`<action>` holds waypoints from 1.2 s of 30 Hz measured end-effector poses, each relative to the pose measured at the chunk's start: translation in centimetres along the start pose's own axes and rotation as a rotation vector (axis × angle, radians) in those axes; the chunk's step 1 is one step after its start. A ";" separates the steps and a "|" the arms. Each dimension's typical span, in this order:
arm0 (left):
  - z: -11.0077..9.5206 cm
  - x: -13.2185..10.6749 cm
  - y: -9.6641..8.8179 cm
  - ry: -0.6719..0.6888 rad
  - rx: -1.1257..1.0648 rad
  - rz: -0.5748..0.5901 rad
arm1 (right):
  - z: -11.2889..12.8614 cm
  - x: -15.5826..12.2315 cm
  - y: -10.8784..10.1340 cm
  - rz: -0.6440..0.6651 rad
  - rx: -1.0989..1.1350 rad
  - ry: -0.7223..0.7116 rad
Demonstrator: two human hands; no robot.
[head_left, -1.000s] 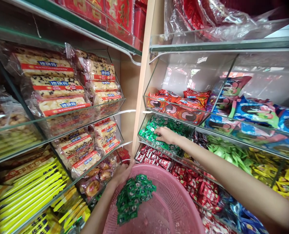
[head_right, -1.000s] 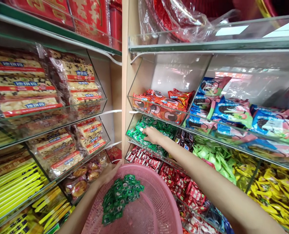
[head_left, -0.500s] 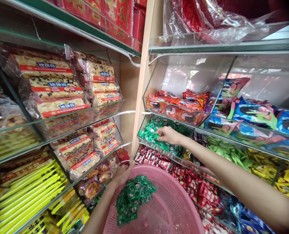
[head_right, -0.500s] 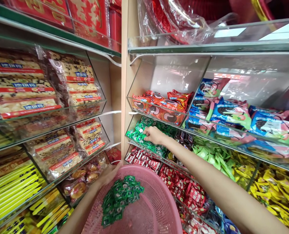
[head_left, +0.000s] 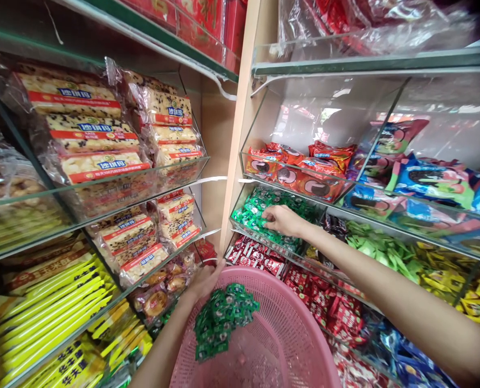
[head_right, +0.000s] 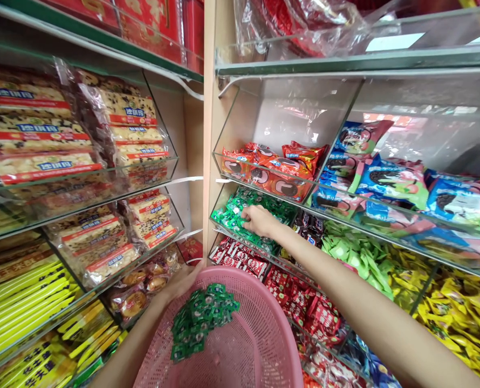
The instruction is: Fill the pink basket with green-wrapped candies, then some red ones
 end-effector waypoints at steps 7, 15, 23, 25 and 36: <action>-0.3 -0.1 0.1 -0.037 -0.022 -0.004 | 8.1 -5.5 0.3 -0.174 0.030 -0.317; -0.3 -0.1 0.4 -0.048 0.059 0.034 | 15.1 -6.7 16.0 0.124 -0.098 -0.537; -0.2 -0.6 0.3 -0.081 0.091 0.016 | 16.2 -5.9 20.8 0.089 -0.180 -0.578; -0.3 -0.8 0.3 -0.081 0.089 0.019 | 16.2 -5.8 21.7 0.059 -0.210 -0.589; -0.7 -1.0 0.2 -0.083 0.104 0.023 | 15.7 -6.2 22.8 0.106 -0.206 -0.560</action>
Point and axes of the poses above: each hand's wrist, its own x-axis towards the middle knuckle, its own y-axis out of the palm, z = x × y, the point moved 6 cm from there along x, towards the middle knuckle, and after that the axes turned 12 degrees about z, right-handed, at the moved point
